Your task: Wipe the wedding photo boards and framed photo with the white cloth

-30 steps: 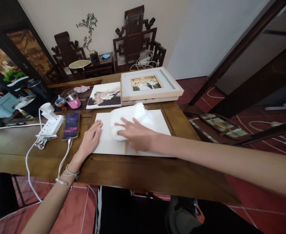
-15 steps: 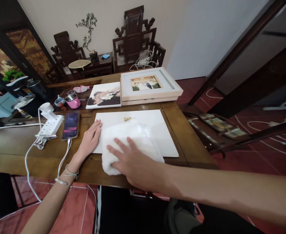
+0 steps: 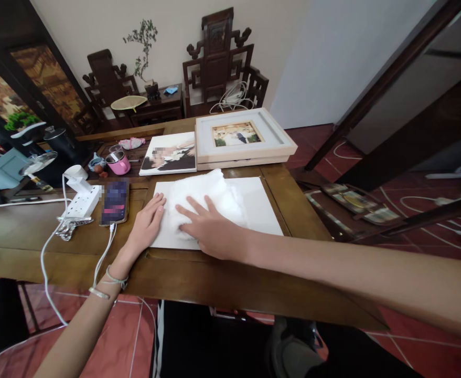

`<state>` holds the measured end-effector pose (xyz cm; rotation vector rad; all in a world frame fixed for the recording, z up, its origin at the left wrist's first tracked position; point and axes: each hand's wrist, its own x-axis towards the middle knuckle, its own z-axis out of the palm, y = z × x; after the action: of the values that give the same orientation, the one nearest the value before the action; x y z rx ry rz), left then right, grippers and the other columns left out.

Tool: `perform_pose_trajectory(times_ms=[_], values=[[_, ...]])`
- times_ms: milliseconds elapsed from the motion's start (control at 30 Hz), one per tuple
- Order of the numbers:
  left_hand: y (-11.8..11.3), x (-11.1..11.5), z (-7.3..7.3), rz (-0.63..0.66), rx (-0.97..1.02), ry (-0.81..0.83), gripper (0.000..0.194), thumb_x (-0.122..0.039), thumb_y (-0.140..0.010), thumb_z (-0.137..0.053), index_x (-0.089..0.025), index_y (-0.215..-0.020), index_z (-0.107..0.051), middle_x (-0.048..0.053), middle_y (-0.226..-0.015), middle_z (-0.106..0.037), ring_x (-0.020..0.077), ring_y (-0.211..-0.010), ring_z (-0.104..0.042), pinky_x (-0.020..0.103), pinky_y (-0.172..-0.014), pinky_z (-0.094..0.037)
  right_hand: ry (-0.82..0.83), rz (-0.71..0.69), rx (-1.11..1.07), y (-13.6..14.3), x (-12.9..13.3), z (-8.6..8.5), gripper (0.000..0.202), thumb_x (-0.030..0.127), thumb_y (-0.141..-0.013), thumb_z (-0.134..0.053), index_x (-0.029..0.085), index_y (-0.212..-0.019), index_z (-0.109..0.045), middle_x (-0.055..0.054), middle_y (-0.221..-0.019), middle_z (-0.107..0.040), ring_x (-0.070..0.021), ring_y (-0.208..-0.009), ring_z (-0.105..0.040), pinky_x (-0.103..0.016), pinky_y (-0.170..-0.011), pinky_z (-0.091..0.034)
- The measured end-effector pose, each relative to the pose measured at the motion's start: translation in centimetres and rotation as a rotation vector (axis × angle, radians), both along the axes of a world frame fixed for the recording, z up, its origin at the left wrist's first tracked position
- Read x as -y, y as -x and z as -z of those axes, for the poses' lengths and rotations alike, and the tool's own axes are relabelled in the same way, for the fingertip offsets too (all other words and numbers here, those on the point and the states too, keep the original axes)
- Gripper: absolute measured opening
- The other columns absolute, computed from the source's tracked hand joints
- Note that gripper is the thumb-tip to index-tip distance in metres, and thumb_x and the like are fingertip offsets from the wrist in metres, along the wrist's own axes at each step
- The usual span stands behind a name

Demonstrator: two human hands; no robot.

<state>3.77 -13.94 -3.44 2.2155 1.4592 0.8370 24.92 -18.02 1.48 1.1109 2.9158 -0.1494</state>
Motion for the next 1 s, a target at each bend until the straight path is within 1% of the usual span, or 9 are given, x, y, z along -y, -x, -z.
perform_pose_trajectory(times_ms=[200,300,400,500,600,700,800,900,1000], values=[[0.1,0.0,0.0,0.009,0.010,-0.005,0.048,-0.038,-0.095,-0.036,-0.008,-0.125,-0.059,0.014,-0.139,-0.051,0.0217,-0.135,-0.042,0.040,-0.115,-0.029,0.082,-0.095,0.030,0.0,2.9,-0.6,0.051,0.008,-0.077,-0.053,0.020,-0.126,-0.059,-0.015,-0.155,-0.023,-0.0444,-0.140,-0.012,-0.071,-0.106,-0.015],[0.1,0.0,0.0,0.005,0.013,-0.006,0.047,-0.039,-0.095,-0.036,-0.010,-0.124,-0.060,0.014,-0.138,-0.052,0.0221,-0.135,-0.042,0.041,-0.114,-0.030,0.100,-0.118,0.019,-0.2,3.3,-0.6,0.052,0.006,-0.076,-0.052,0.021,-0.125,-0.060,-0.013,-0.155,-0.024,-0.0421,-0.140,-0.014,-0.069,-0.107,-0.016],[0.1,0.0,0.0,0.005,0.011,-0.005,0.046,-0.039,-0.095,-0.037,-0.011,-0.123,-0.061,0.013,-0.138,-0.053,0.0218,-0.134,-0.042,0.041,-0.115,-0.030,0.112,-0.105,0.009,-0.7,2.5,-0.5,0.054,0.005,-0.074,-0.052,0.020,-0.125,-0.060,-0.011,-0.154,-0.027,-0.0388,-0.141,-0.016,-0.066,-0.108,-0.018],[0.1,0.0,0.1,0.004,0.010,-0.008,0.046,-0.038,-0.095,-0.038,-0.011,-0.123,-0.061,0.013,-0.138,-0.053,0.0215,-0.134,-0.042,0.041,-0.115,-0.030,0.099,-0.044,0.023,-1.2,0.8,-0.3,0.056,0.003,-0.074,-0.052,0.019,-0.127,-0.058,-0.010,-0.154,-0.028,-0.0371,-0.141,-0.016,-0.065,-0.109,-0.020],[0.1,-0.1,0.2,0.006,0.007,-0.011,0.047,-0.038,-0.095,-0.038,-0.009,-0.123,-0.060,0.015,-0.138,-0.053,0.0215,-0.134,-0.043,0.041,-0.115,-0.030,0.035,0.007,0.039,-1.4,-0.8,0.2,0.054,0.003,-0.074,-0.053,0.017,-0.126,-0.058,-0.011,-0.154,-0.027,-0.0382,-0.141,-0.015,-0.065,-0.109,-0.020],[0.1,-0.1,0.2,0.005,0.002,-0.015,0.046,-0.038,-0.095,-0.038,-0.010,-0.124,-0.060,0.014,-0.138,-0.053,0.0213,-0.134,-0.043,0.041,-0.114,-0.030,-0.009,0.029,0.038,-1.2,-1.1,0.5,0.052,0.004,-0.074,-0.056,0.016,-0.124,-0.060,-0.014,-0.154,-0.027,-0.0413,-0.140,-0.015,-0.067,-0.107,-0.019],[0.1,0.0,0.1,0.003,0.005,-0.016,0.045,-0.038,-0.095,-0.038,-0.012,-0.123,-0.061,0.013,-0.138,-0.053,0.0212,-0.134,-0.043,0.041,-0.114,-0.030,-0.007,0.016,0.037,-0.8,0.3,0.3,0.051,0.007,-0.076,-0.059,0.017,-0.125,-0.060,-0.016,-0.154,-0.026,-0.0442,-0.140,-0.015,-0.069,-0.106,-0.018],[0.1,0.0,0.1,0.006,0.009,-0.013,0.044,-0.038,-0.095,-0.038,-0.013,-0.124,-0.061,0.012,-0.139,-0.053,0.0216,-0.135,-0.042,0.041,-0.115,-0.030,0.048,-0.054,0.060,-0.6,2.5,-0.2,0.047,0.011,-0.078,-0.058,0.020,-0.124,-0.061,-0.016,-0.154,-0.025,-0.0450,-0.139,-0.015,-0.070,-0.105,-0.017],[0.1,0.0,0.2,0.008,0.011,-0.013,0.043,-0.038,-0.095,-0.038,-0.015,-0.123,-0.061,0.010,-0.139,-0.053,0.0217,-0.135,-0.042,0.042,-0.114,-0.030,0.106,-0.132,0.058,-0.8,4.3,-0.5,0.045,0.014,-0.077,-0.061,0.022,-0.121,-0.063,-0.015,-0.155,-0.022,-0.0453,-0.140,-0.013,-0.071,-0.105,-0.016]])
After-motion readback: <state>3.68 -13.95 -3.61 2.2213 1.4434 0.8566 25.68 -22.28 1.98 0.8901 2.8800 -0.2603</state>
